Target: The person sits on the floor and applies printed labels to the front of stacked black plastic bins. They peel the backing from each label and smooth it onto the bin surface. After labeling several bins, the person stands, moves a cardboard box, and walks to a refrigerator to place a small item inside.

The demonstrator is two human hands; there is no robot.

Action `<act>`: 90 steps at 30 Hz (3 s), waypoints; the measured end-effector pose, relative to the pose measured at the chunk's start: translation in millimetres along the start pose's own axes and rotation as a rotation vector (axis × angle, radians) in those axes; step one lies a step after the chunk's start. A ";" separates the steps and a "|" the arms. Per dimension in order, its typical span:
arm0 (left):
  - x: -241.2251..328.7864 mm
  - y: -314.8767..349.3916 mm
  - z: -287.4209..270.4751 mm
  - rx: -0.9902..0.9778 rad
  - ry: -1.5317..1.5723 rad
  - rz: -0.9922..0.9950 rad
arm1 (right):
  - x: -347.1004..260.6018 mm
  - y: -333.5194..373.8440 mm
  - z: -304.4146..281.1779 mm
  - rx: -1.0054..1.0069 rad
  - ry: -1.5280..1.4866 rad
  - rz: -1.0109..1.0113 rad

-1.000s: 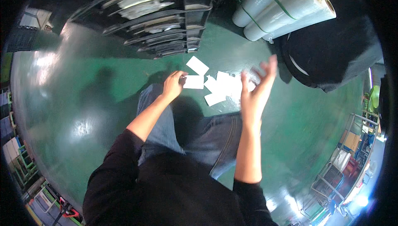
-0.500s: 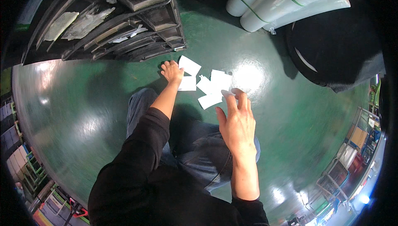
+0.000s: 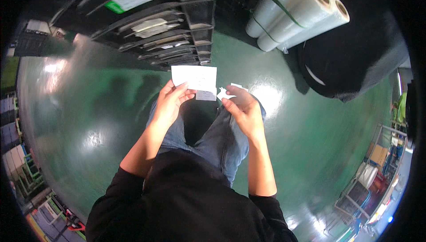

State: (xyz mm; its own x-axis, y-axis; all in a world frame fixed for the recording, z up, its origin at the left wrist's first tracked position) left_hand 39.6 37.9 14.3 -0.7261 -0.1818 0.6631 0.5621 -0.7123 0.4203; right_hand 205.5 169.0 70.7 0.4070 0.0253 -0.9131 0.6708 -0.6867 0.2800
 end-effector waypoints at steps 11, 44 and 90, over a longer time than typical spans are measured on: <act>99.5 81.7 9.5 0.084 -0.051 0.389 | -92.9 5.7 65.5 -0.094 -0.227 -0.190; 170.9 139.6 58.5 -0.073 -0.477 0.733 | -167.2 42.1 108.9 -0.277 -0.359 -0.331; 174.6 174.9 93.4 0.008 -1.213 1.405 | -172.6 52.3 95.0 0.088 0.041 -0.532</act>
State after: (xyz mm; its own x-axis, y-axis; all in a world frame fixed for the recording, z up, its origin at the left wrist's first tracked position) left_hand 48.1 -55.1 261.4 0.8606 -0.0359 0.5080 0.4299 -0.4836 -0.7624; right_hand 111.5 59.7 214.8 0.0502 0.4130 -0.9094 0.7374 -0.6294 -0.2452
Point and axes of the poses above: each hand's wrist, its own y-axis away from the middle knuckle, its own z-axis out of the palm, x = y × z, the point moved 8 cm from there along -y, towards the middle knuckle, and after that the axes turned 13 degrees about y, right-handed, at the moved point
